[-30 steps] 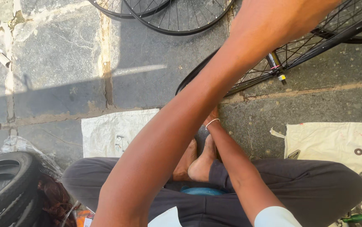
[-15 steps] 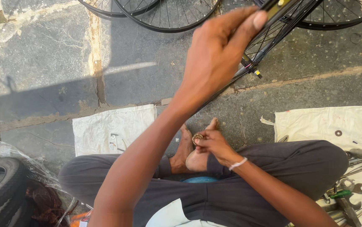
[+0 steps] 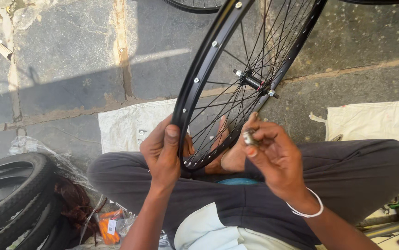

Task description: The person sits on the floor and inserts metal components into the rim of a bicycle wheel by hand.

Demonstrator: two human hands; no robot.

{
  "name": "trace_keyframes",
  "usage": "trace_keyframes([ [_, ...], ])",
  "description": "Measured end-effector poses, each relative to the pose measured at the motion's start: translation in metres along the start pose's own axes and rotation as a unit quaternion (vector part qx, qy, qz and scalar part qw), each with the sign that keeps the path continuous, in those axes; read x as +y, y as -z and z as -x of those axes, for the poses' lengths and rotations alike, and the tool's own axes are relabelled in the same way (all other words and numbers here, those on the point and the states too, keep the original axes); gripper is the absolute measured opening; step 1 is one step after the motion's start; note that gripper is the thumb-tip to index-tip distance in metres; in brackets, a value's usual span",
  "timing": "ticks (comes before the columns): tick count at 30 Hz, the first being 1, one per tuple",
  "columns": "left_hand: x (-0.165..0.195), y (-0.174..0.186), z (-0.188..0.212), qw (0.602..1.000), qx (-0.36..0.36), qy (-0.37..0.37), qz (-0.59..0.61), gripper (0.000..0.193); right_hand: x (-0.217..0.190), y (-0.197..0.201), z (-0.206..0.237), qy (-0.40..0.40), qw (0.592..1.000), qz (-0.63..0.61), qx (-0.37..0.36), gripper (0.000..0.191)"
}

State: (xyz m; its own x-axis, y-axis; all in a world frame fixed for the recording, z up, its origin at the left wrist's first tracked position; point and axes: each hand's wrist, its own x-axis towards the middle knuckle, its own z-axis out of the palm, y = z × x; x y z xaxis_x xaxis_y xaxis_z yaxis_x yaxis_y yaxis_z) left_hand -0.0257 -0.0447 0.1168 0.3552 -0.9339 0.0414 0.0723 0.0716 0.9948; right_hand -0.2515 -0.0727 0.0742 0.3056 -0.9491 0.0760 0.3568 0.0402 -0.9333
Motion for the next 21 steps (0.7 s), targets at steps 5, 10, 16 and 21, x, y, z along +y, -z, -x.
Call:
trace_keyframes([
  [5, -0.015, 0.018, 0.019, 0.998, 0.042, -0.031, 0.019, 0.054, 0.012, -0.051, -0.039, 0.217, 0.925, 0.301, -0.078, 0.031],
  [10, -0.026, 0.037, 0.01, 0.997, 0.061, -0.021, 0.037, 0.056, 0.029, -0.086, -0.06, 0.268, 0.912, 0.296, -0.097, 0.034],
  [16, -0.033, 0.05, 0.0, 0.996, 0.06, -0.038, 0.052, 0.056, 0.048, -0.102, -0.066, 0.276, 0.912, 0.298, -0.064, 0.033],
  [21, -0.033, 0.054, 0.003, 0.996, 0.079, -0.026, 0.044, 0.055, 0.05, -0.111, -0.063, 0.256, 0.933, 0.249, -0.049, 0.04],
])
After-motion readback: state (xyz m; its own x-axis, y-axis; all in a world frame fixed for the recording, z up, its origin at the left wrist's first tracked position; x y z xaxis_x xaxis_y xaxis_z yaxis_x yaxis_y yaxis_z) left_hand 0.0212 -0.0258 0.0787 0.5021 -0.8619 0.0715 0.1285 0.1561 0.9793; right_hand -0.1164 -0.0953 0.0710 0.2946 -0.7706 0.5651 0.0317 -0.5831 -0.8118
